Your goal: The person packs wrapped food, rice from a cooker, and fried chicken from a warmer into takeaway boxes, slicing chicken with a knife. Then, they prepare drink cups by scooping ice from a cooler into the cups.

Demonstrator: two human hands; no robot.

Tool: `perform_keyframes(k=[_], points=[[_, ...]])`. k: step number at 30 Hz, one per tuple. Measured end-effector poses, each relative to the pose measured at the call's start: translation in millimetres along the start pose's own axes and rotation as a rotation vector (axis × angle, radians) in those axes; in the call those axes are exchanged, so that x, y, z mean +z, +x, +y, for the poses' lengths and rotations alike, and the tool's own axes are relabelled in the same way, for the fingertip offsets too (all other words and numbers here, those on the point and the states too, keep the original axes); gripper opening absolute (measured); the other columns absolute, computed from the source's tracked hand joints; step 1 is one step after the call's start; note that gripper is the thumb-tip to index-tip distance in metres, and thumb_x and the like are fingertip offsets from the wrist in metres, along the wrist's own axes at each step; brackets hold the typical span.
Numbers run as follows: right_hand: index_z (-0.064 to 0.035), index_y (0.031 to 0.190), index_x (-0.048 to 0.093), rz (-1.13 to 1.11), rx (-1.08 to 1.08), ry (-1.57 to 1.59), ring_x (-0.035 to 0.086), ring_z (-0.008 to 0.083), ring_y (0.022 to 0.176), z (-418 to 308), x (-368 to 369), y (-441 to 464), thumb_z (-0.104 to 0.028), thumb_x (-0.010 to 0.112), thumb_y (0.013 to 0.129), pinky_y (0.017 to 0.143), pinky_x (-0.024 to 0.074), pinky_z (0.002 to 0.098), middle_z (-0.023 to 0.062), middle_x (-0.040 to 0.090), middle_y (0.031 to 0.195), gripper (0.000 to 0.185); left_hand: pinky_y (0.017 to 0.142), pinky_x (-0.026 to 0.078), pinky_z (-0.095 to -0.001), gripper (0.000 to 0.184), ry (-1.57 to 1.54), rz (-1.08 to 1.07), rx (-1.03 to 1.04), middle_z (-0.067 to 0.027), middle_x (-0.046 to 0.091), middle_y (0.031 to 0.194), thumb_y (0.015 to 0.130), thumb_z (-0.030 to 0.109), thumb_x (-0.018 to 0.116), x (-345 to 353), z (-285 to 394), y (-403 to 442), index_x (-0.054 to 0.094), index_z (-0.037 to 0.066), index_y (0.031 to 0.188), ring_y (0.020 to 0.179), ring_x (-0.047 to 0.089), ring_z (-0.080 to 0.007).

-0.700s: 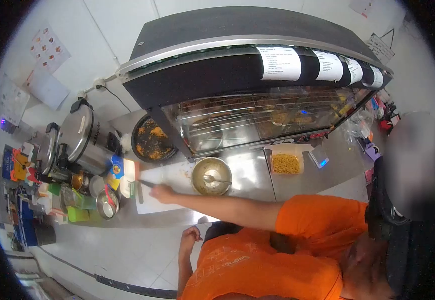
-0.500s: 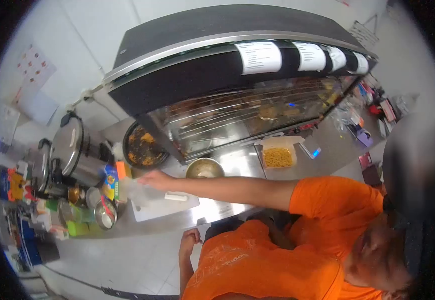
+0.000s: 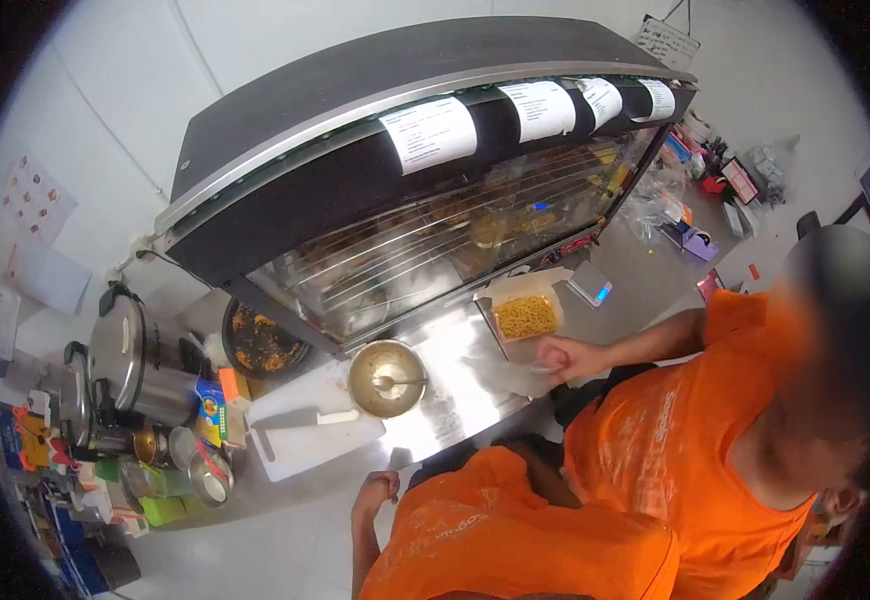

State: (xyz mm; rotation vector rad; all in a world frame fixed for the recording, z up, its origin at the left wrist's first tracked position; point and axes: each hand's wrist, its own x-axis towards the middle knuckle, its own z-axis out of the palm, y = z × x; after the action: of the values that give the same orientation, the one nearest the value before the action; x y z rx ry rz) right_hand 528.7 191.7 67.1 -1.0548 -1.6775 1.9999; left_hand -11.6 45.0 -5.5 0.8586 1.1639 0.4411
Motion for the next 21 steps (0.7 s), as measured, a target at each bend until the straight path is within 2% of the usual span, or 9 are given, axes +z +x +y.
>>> perform_keyframes(k=[1,8,9,13,14,15,16,17,21], points=[[-0.0060,0.117,0.046,-0.018,0.067,0.155,0.053,0.0098,0.085,13,-4,-18,-0.007,0.076,0.084,0.071,0.0481,0.0255,0.0004,0.050,0.096,0.044,0.049,0.041,-0.0316,0.016,0.048,-0.008,0.012,-0.0013,0.041,0.057,0.069,0.003,0.046,0,-1,3,0.040,0.009,0.056,0.051,0.040,-0.0146],[-0.0013,0.111,0.049,0.416,-0.338,2.802,0.048,0.0115,0.077,39,121,-69,-0.018,0.071,0.092,0.070,0.0440,0.0232,0.0024,0.052,0.094,0.034,0.048,0.035,-0.0308,0.016,0.021,-0.077,-0.053,-0.0004,0.040,0.057,0.064,0.002,0.050,3,18,10,0.039,0.009,0.055,0.052,0.038,-0.0133],[-0.0009,0.103,0.057,0.232,-0.297,2.933,0.056,0.0150,0.089,66,96,-70,-0.029,0.081,0.080,0.073,0.0467,0.0219,0.0054,0.057,0.095,0.044,0.048,0.035,-0.0305,0.015,0.048,-0.083,-0.052,-0.0003,0.040,0.057,0.064,0.003,0.050,3,18,11,0.039,0.009,0.055,0.052,0.038,-0.0132],[-0.0158,0.136,0.047,0.405,-0.098,1.655,0.064,0.0403,0.107,72,37,-91,-0.021,0.047,0.100,0.092,0.0514,0.0445,0.0185,0.050,0.144,0.036,0.048,0.035,-0.0297,0.014,0.123,-0.090,-0.060,-0.0002,0.041,0.057,0.063,0.003,0.050,6,27,15,0.040,0.010,0.055,0.051,0.038,-0.0131],[-0.0148,0.132,0.050,0.170,-0.276,2.405,0.064,0.0382,0.106,64,29,-92,-0.020,0.049,0.097,0.092,0.0513,0.0433,0.0167,0.053,0.140,0.035,0.047,0.035,-0.0296,0.014,0.133,-0.087,-0.067,-0.0002,0.041,0.057,0.063,0.004,0.050,7,30,15,0.040,0.010,0.055,0.051,0.038,-0.0131],[-0.0138,0.128,0.053,-0.182,-0.485,3.119,0.064,0.0360,0.105,35,28,-94,-0.019,0.050,0.095,0.092,0.0512,0.0421,0.0149,0.056,0.135,0.034,0.048,0.037,-0.0297,0.014,0.139,-0.101,-0.071,-0.0006,0.043,0.057,0.067,0.007,0.052,4,26,17,0.043,0.008,0.056,0.052,0.041,-0.0131],[-0.0134,0.128,0.053,-0.360,-0.592,3.269,0.064,0.0358,0.104,21,22,-96,-0.018,0.051,0.094,0.091,0.0511,0.0419,0.0148,0.056,0.135,0.034,0.048,0.040,-0.0299,0.016,0.144,-0.116,-0.075,-0.0011,0.044,0.058,0.071,0.010,0.055,-2,19,22,0.045,0.007,0.058,0.052,0.044,-0.0131],[-0.0130,0.127,0.054,-0.381,-0.698,3.249,0.064,0.0355,0.104,16,14,-95,-0.018,0.051,0.094,0.091,0.0511,0.0417,0.0147,0.056,0.134,0.034,0.049,0.043,-0.0300,0.020,0.150,-0.130,-0.078,-0.0015,0.046,0.059,0.075,0.013,0.057,-5,14,25,0.047,0.006,0.060,0.053,0.047,-0.0131],[-0.0113,0.126,0.054,-0.206,-0.924,3.046,0.063,0.0344,0.103,17,-18,-99,-0.018,0.053,0.093,0.090,0.0510,0.0411,0.0143,0.056,0.131,0.033,0.048,0.040,-0.0302,0.015,0.146,-0.111,-0.080,-0.0016,0.044,0.058,0.069,0.009,0.054,2,24,23,0.044,0.006,0.058,0.053,0.045,-0.0138]])
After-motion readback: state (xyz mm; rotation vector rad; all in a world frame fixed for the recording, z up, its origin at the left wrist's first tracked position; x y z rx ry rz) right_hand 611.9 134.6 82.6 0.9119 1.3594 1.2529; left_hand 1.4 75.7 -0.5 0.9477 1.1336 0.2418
